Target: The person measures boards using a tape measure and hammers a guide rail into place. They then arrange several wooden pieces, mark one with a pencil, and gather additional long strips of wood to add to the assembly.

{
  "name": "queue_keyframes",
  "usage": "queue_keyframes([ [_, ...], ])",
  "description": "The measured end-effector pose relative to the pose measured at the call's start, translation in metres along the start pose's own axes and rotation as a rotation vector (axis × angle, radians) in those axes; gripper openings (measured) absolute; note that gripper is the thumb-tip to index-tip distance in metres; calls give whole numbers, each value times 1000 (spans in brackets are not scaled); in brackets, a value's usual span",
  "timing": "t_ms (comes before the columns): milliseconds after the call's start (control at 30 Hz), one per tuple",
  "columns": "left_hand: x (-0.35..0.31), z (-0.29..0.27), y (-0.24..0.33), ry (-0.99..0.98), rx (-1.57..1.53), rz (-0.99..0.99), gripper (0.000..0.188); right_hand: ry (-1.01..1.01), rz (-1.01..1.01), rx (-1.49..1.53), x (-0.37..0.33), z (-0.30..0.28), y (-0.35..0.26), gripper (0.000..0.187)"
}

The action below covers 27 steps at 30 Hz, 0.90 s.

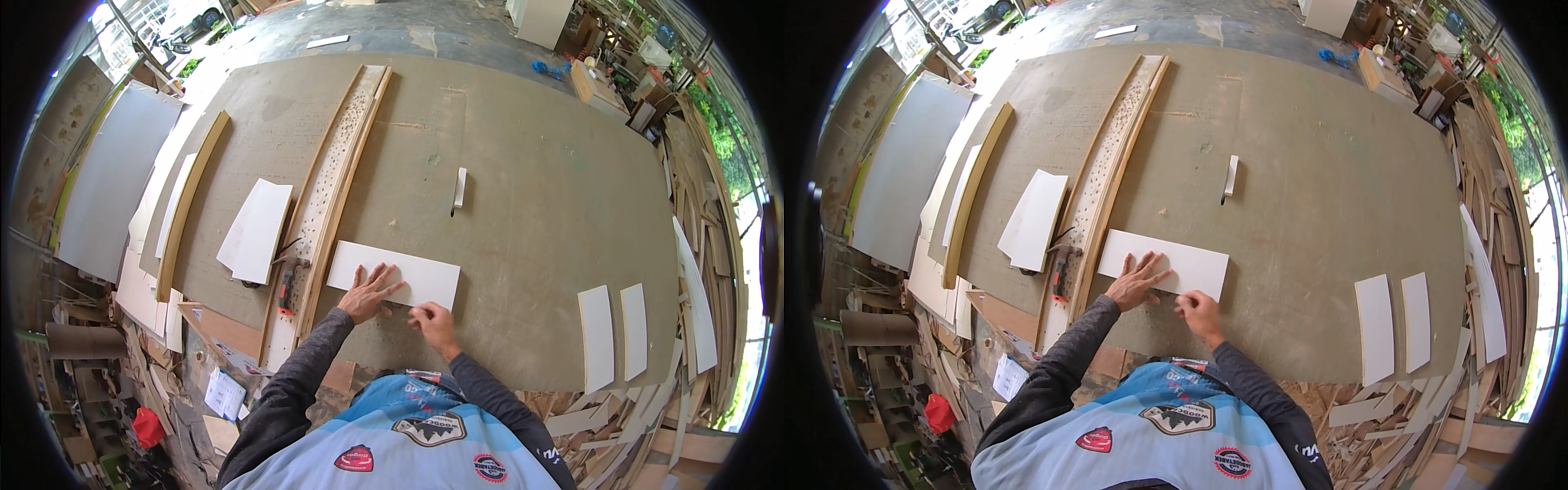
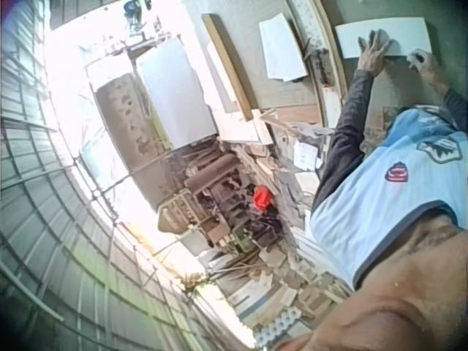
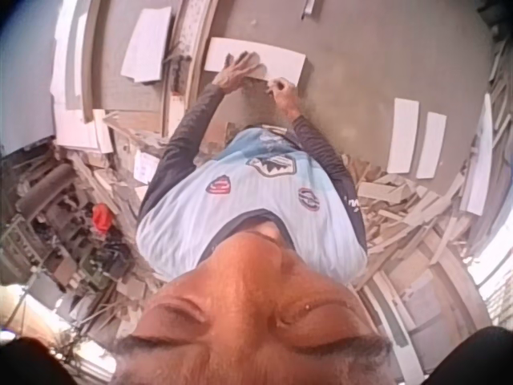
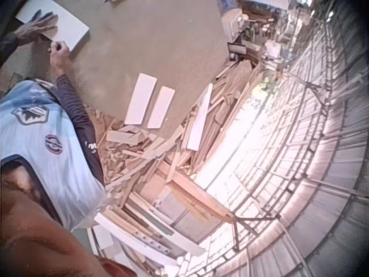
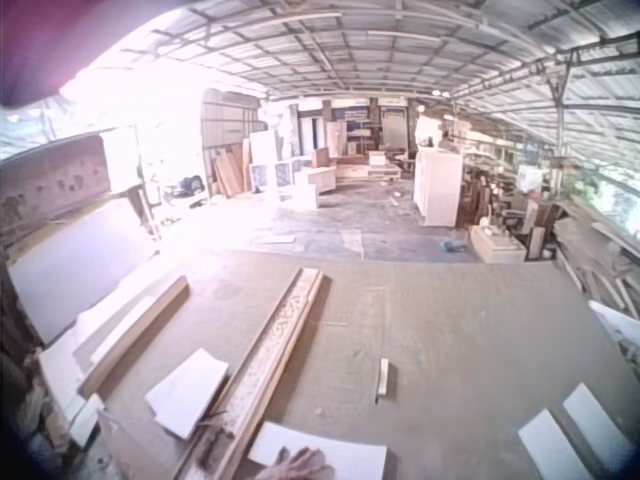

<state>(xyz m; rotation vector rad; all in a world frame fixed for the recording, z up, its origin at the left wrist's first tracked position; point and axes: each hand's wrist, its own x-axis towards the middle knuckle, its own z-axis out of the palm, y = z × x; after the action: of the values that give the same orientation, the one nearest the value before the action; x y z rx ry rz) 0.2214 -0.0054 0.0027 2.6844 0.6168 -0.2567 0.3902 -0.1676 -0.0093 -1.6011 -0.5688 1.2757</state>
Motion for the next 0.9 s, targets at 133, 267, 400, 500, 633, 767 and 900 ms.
queue_keyframes([
  [133,4,16,-9,110,106,-26,81,468,-435,-534,-14,-44,22,41],
  [267,1,14,-24,122,121,-54,78,267,-470,-336,5,-37,23,55],
  [400,11,4,-27,85,124,-47,78,347,-435,-544,26,-42,26,45],
  [500,17,2,-33,68,154,-52,78,322,-483,-565,40,-49,20,37],
  [633,23,-8,-8,35,165,-117,81,315,-466,-637,43,-54,16,33],
  [767,20,10,-24,101,141,-133,88,279,-449,-547,40,-51,7,34],
  [900,24,11,-27,89,203,-121,88,252,-432,-352,34,-56,7,36],
])
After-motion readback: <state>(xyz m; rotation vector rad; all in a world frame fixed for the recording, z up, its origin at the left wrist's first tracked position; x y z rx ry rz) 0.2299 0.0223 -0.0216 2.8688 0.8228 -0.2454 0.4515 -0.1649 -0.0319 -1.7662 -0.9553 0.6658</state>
